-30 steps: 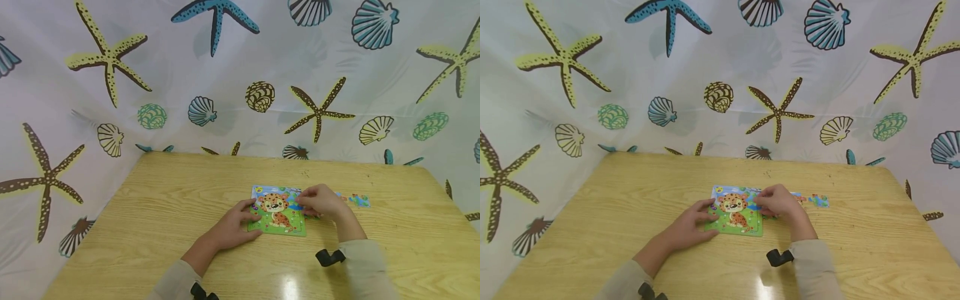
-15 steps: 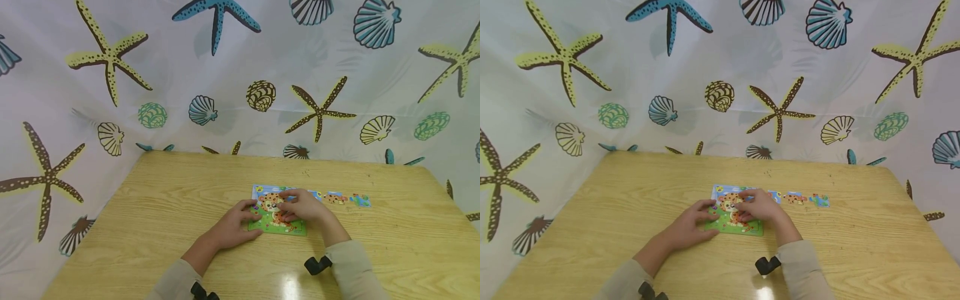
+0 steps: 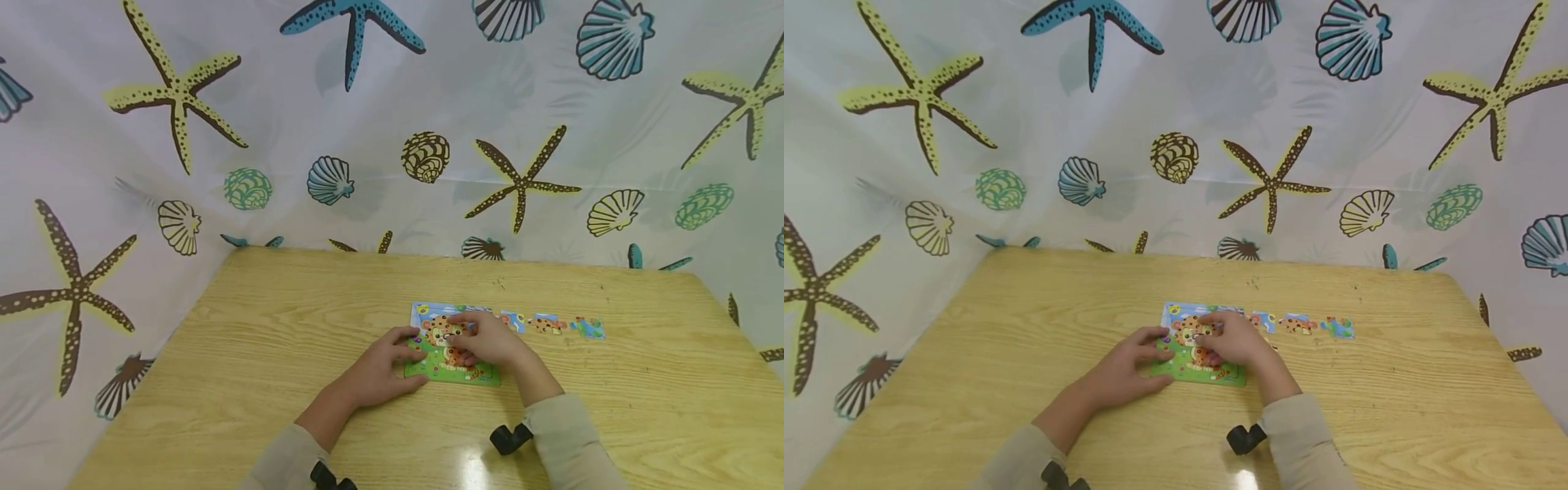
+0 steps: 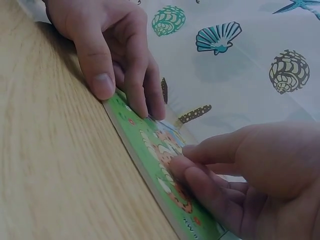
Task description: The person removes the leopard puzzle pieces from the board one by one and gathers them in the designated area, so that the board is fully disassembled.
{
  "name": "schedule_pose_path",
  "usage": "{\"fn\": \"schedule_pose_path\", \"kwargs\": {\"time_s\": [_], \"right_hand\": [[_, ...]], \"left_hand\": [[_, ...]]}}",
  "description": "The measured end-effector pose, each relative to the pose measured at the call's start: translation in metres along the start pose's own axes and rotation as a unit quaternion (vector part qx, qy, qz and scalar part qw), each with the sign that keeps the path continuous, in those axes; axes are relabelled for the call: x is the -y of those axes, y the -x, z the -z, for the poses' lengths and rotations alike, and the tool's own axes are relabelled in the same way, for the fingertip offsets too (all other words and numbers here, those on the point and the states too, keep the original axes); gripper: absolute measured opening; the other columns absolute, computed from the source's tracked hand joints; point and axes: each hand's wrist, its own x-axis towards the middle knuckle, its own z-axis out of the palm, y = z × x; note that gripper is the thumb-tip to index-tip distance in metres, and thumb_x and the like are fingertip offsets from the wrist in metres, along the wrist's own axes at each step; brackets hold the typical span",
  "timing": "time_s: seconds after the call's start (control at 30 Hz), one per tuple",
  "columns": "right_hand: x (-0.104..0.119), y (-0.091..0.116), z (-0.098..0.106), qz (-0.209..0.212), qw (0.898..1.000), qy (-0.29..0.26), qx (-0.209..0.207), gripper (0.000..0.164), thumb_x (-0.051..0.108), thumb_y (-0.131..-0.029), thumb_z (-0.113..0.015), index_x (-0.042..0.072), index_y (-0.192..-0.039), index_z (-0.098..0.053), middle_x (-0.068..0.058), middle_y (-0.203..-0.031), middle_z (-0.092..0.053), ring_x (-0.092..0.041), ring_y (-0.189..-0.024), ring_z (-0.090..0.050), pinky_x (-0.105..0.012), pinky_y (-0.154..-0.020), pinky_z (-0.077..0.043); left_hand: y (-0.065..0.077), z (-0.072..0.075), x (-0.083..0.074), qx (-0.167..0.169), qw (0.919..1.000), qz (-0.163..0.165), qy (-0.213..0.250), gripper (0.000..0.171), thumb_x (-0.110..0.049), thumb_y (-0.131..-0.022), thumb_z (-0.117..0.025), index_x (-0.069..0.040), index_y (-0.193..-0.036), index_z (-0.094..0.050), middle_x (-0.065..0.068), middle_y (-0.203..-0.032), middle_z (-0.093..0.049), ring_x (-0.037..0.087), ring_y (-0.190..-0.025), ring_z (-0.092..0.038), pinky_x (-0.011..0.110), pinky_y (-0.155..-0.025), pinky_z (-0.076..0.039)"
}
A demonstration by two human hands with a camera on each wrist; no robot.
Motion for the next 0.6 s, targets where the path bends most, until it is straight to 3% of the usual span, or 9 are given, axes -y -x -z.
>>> {"fn": "schedule_pose_path", "kwargs": {"time_s": [0.23, 0.37, 0.47, 0.6], "right_hand": [[0.002, 0.001, 0.0, -0.002, 0.999, -0.036, 0.004, 0.045, 0.014, -0.1, -0.061, 0.001, -0.142, -0.049, -0.015, -0.088, -0.068, -0.015, -0.063, -0.068, -0.032, -0.063, -0.062], [0.006, 0.002, 0.0, -0.005, 0.999, -0.047, -0.02, 0.04, 0.013, -0.1, -0.06, 0.003, -0.139, -0.053, -0.014, -0.086, -0.068, -0.015, -0.062, -0.067, -0.031, -0.06, -0.061], [0.008, 0.002, -0.001, 0.011, 0.998, -0.036, -0.046, 0.033, 0.012, -0.1, -0.061, 0.004, -0.132, -0.059, -0.009, -0.078, -0.062, -0.015, -0.056, -0.06, -0.028, -0.054, -0.055], [0.011, 0.002, 0.001, 0.052, 0.996, 0.022, -0.073, 0.027, 0.014, -0.099, -0.063, 0.006, -0.124, -0.065, -0.004, -0.074, -0.051, -0.014, -0.055, -0.047, -0.025, -0.052, -0.043]], "left_hand": [[0.0, 0.0, 0.002, 0.001, 1.0, -0.002, 0.002, 0.045, -0.033, -0.088, -0.077, -0.007, -0.124, -0.071, 0.009, -0.153, -0.043, 0.028, -0.136, -0.048, 0.047, -0.111, -0.044], [0.0, 0.0, 0.001, 0.001, 1.0, -0.004, 0.0, 0.045, -0.032, -0.088, -0.077, -0.006, -0.124, -0.071, 0.01, -0.153, -0.043, 0.029, -0.136, -0.049, 0.047, -0.111, -0.044], [0.0, 0.001, 0.0, 0.0, 1.0, -0.005, 0.003, 0.044, -0.031, -0.088, -0.077, -0.005, -0.124, -0.071, 0.01, -0.153, -0.043, 0.029, -0.136, -0.049, 0.047, -0.111, -0.044], [0.0, 0.0, 0.0, 0.001, 1.0, -0.004, 0.007, 0.044, -0.031, -0.089, -0.077, -0.006, -0.124, -0.071, 0.009, -0.153, -0.042, 0.029, -0.136, -0.049, 0.047, -0.111, -0.045]]}}
